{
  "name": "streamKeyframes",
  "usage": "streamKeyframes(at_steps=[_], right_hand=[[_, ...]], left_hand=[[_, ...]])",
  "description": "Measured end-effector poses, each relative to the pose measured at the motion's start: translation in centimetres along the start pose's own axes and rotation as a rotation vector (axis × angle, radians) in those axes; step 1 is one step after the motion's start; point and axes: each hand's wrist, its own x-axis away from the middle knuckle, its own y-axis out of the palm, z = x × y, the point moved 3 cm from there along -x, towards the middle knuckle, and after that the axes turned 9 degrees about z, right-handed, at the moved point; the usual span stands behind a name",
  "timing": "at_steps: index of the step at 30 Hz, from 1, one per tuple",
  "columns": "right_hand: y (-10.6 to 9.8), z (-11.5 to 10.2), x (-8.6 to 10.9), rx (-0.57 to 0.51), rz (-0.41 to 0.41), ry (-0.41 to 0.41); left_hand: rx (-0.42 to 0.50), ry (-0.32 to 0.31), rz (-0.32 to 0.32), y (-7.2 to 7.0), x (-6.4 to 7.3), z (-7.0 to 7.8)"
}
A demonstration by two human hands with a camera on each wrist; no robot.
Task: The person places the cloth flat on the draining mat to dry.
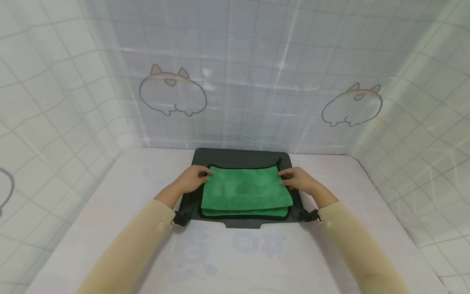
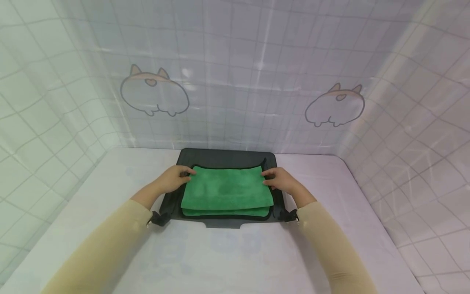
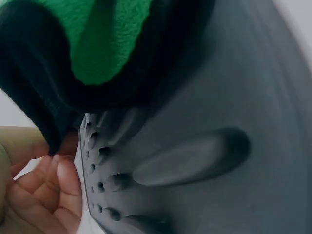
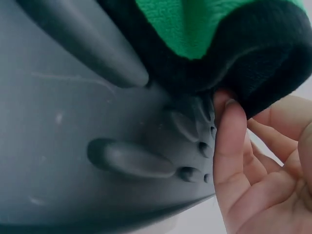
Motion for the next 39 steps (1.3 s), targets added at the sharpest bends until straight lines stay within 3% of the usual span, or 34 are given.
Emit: streamKeyframes(at_steps=[9, 16, 30, 33, 39], right_hand=[[-1.0, 0.0, -0.5, 0.012, 0.092, 0.001], [-1.5, 0.0, -1.5, 0.023, 0.212, 0.034], [-1.2, -0.4, -3.3, 0.019, 0.227, 0.032], [-0.9, -0.1, -3.7, 0.017, 0.193, 0.045], [-0.2, 0.5, -4.4, 0.059, 0.108, 0.058]], left_hand=[[0.003, -0.04, 0.119, 0.0, -1.2, 0.4], [-0.026, -0.013, 0.171, 0.0, -2.5, 1.0], [-0.06, -0.049, 0.208, 0.8, -4.7, 1.4], [-0.069, -0.076, 0.18, 1.0, -4.7, 1.1], [-0.093, -0.119, 0.051, 1.8, -4.5, 0.2]])
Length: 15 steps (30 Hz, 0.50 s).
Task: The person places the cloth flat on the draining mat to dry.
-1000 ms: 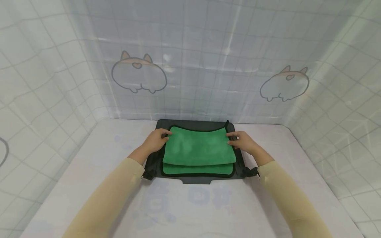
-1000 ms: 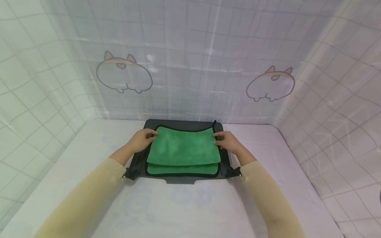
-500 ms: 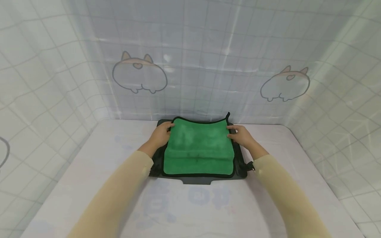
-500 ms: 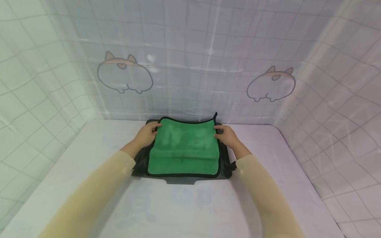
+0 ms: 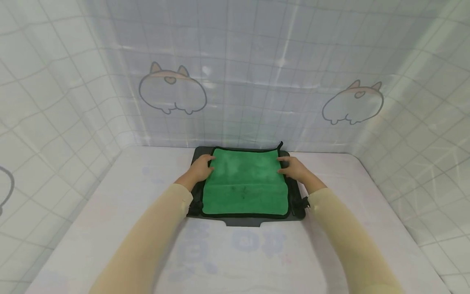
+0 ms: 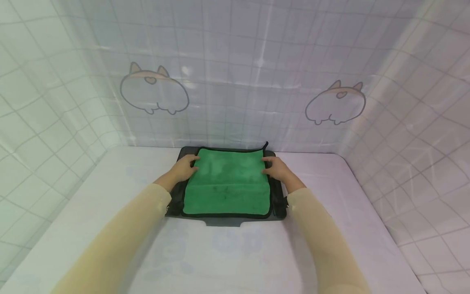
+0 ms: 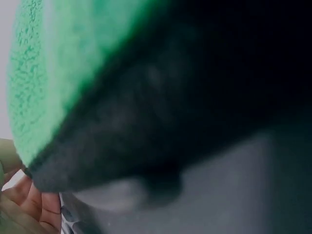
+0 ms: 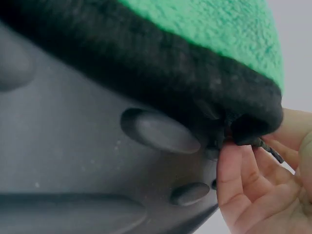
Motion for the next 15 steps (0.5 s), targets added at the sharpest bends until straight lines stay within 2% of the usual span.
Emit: streamKeyframes(at_steps=[8, 15], right_hand=[[0.46, -0.35, 0.24, 0.027, -0.003, -0.041], [0.19, -0.3, 0.15, 0.003, 0.058, -0.069]], left_hand=[[0.039, -0.041, -0.024, 0.22, 0.26, -0.35], [0.019, 0.0, 0.056, -0.13, 0.18, -0.21]])
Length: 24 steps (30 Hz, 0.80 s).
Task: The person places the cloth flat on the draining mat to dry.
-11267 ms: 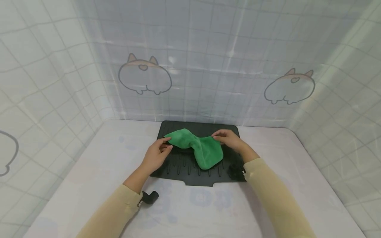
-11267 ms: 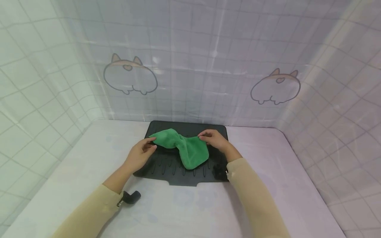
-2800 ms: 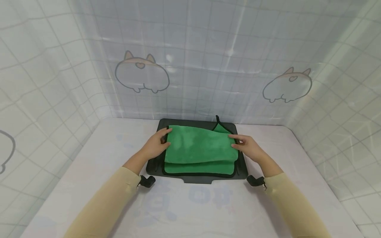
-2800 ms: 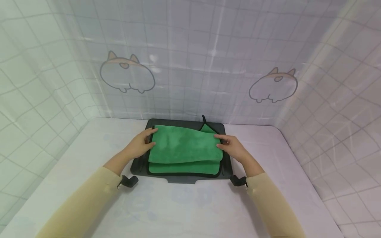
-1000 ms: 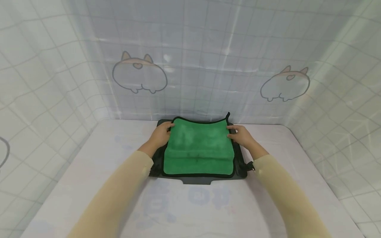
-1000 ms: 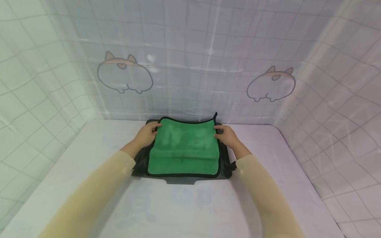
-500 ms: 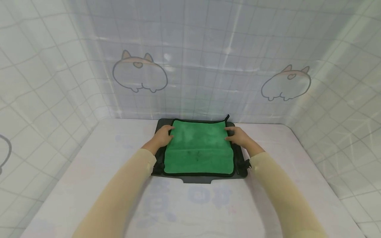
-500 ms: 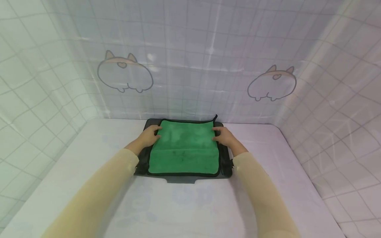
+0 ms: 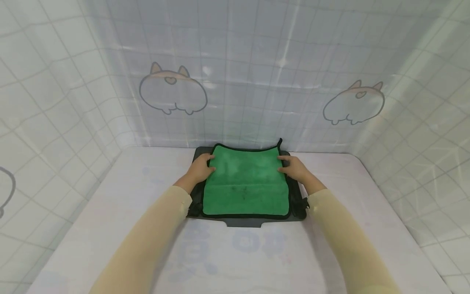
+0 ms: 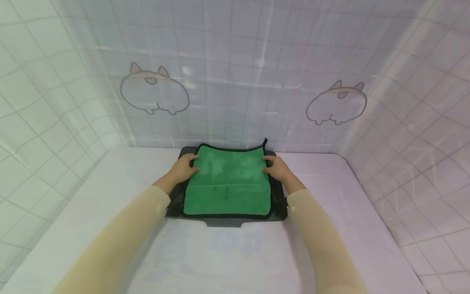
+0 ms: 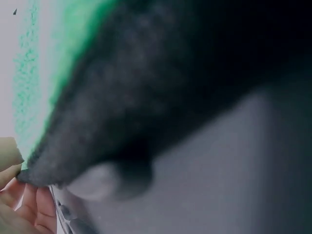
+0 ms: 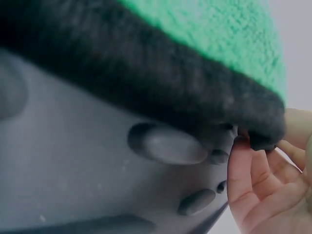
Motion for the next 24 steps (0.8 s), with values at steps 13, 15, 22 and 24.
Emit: streamKeyframes(at_steps=[13, 15, 22, 24], right_hand=[[0.31, -0.38, -0.07, 0.036, -0.093, 0.056], [0.39, -0.49, -0.12, 0.044, -0.104, 0.059], [0.66, -0.59, -0.36, 0.065, -0.068, 0.047], [0.7, -0.67, -0.37, 0.06, -0.056, 0.039]], left_hand=[[-0.062, 0.037, -0.045, 0.12, 0.21, 0.05], [-0.06, 0.04, -0.056, 0.15, 0.19, 0.17], [-0.153, 0.019, -0.082, 0.77, -0.52, 0.21], [-0.142, 0.006, -0.066, 0.75, -0.6, 0.14]])
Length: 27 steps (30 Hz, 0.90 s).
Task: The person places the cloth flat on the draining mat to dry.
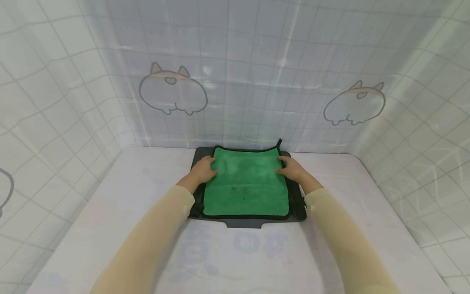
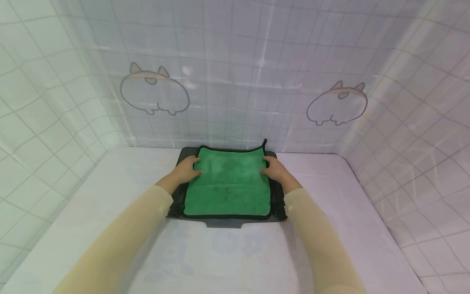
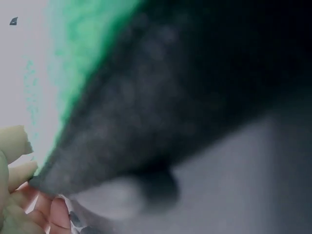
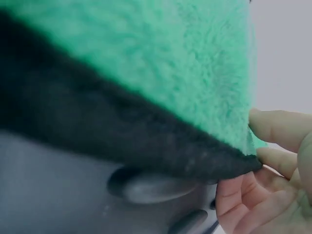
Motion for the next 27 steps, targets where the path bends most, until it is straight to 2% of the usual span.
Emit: streamKeyframes(at_steps=[3, 6, 10, 13, 19, 27], right_hand=[[-0.1, 0.0, 0.1, -0.017, 0.016, -0.01], [-0.1, 0.0, 0.1, 0.001, 0.015, -0.012], [0.0, 0.1, 0.2, 0.051, -0.022, 0.001], [0.0, 0.2, 0.4, 0.05, -0.049, 0.005], [-0.3, 0.4, 1.3, -0.018, -0.089, 0.001], [-0.6, 0.9, 3.1, -0.039, -0.13, -0.001]], left_hand=[[0.033, -0.013, 0.024, 0.0, -0.1, -0.1], [0.024, -0.009, 0.029, 0.0, 0.0, -0.1], [-0.026, 0.009, -0.025, -0.1, 0.3, 0.1], [-0.043, 0.017, -0.064, -0.2, 0.8, 0.4], [-0.001, 0.026, -0.099, -0.6, 2.3, 0.7], [0.028, 0.093, -0.114, -0.9, 4.7, 1.0]])
